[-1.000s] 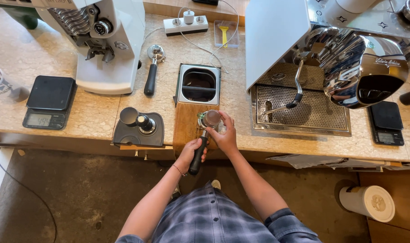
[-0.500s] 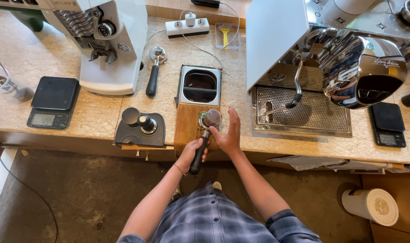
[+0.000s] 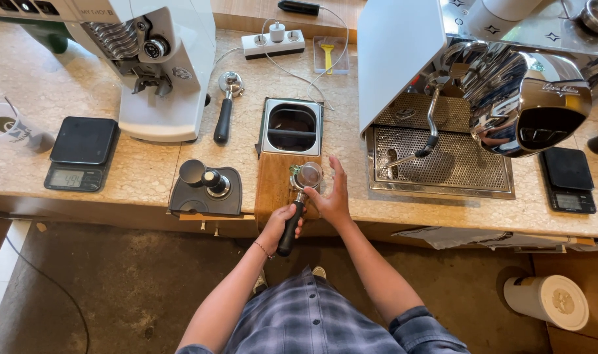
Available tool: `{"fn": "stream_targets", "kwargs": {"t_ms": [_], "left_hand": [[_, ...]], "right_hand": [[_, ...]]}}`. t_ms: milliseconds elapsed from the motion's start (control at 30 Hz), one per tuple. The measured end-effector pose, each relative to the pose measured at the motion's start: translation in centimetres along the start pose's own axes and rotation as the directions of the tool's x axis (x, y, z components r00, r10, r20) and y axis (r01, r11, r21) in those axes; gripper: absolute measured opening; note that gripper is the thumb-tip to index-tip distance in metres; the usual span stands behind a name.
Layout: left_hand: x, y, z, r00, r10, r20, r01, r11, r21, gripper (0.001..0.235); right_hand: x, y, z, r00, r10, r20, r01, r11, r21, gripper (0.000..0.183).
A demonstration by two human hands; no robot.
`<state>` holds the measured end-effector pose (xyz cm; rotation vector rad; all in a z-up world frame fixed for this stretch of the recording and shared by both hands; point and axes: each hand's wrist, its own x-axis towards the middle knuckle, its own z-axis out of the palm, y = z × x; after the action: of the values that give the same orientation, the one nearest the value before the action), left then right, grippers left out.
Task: The person measures coffee grounds into a portafilter, levels and tamps the grounds, then attaches the portafilter to an espresso machine to brew espresso into two small glasses. The espresso is poured into two larger plastic cups, and the portafilter is rinsed and set aside.
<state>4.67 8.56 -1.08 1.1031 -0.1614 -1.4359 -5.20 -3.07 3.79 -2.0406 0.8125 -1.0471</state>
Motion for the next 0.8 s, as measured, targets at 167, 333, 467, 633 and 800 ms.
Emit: {"fn": "stream_targets", "kwargs": {"t_ms": [167, 333, 467, 633, 800], "left_hand": [[-0.3, 0.4, 0.0, 1.000, -0.001, 0.006, 0.001, 1.000, 0.006, 0.037], [-0.2, 0.4, -0.1, 1.000, 0.013, 0.011, -0.013, 1.000, -0.005, 0.037], [-0.1, 0.2, -0.2, 1.000, 0.018, 0.018, -0.018, 1.000, -0.014, 0.037], [-0.3, 0.6, 0.0, 1.000, 0.007, 0.014, -0.007, 1.000, -0.016, 0.036], [-0.2, 0.5, -0.2, 1.000, -0.003, 0.013, 0.003, 1.000, 0.003, 0.036]], "right_hand": [[0.7, 1.2, 0.9, 0.997, 0.023, 0.079, -0.019, 0.999, -0.049, 0.078], [1.0, 1.8, 1.1, 0.996, -0.011, 0.084, 0.024, 0.987, -0.157, 0.071], [1.5, 1.5, 0.7, 0.995, -0.023, 0.093, 0.040, 0.981, -0.190, 0.071], [2.2, 1.2, 0.6, 0.991, -0.057, 0.122, 0.082, 0.974, -0.209, 0.069], [1.9, 1.1, 0.4, 0.987, -0.030, 0.158, 0.060, 0.979, -0.192, 0.068]]}}
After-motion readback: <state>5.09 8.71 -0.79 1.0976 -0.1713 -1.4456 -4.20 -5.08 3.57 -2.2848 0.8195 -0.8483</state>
